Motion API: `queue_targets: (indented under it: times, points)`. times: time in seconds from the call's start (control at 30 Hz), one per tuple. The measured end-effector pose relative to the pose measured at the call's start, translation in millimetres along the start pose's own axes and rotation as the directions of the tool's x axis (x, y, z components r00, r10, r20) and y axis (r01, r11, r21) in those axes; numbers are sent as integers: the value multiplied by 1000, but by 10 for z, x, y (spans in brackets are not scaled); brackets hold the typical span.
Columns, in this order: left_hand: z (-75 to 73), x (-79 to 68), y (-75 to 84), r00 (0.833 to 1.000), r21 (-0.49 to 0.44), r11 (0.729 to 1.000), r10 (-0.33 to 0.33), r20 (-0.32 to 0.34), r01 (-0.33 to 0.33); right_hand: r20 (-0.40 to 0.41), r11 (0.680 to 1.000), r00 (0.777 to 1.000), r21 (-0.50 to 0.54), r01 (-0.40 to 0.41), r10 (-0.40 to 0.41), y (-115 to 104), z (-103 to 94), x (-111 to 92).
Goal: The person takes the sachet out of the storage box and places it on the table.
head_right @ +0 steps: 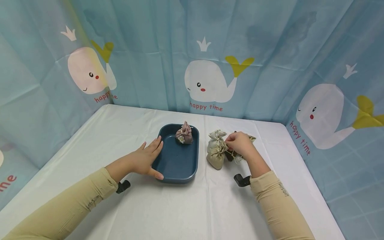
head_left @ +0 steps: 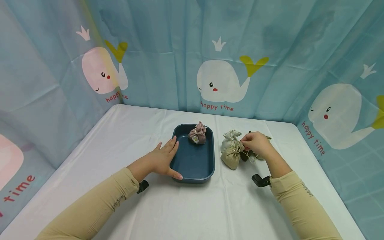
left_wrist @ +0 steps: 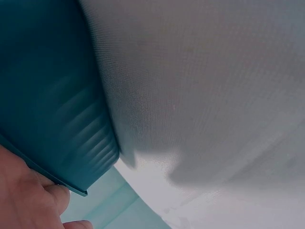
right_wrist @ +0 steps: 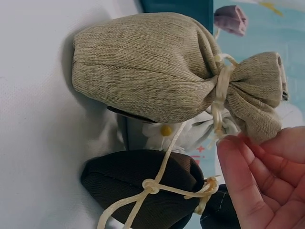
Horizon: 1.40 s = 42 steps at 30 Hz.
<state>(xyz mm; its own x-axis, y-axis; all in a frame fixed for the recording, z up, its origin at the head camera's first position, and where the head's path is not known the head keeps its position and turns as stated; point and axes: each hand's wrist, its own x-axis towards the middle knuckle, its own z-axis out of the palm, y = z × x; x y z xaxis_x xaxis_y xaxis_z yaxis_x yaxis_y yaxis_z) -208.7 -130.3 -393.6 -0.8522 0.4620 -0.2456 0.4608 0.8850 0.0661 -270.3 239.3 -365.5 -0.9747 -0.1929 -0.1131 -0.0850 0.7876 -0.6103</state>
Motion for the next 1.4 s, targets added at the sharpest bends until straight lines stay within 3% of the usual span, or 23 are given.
queue_targets:
  times: [0.4, 0.87, 1.13, 1.4]
  points:
    - [-36, -33, 18, 1000, -24, 1000, 9, -9, -9, 20, 992, 1000, 128, 18, -20, -44, -67, -34]
    - [-27, -22, 15, 1000, -23, 1000, 7, -10, -8, -11, 991, 999, 123, 52, -51, -126, -156, -43]
    - [-34, -27, 18, 1000, -18, 1000, 2, -6, -2, -52, 987, 993, 116, 109, -104, -315, -228, -2]
    - [-46, -40, 28, 1000, -28, 1000, 3, -4, -3, -52, 983, 989, 114, 142, -137, -565, -173, 83]
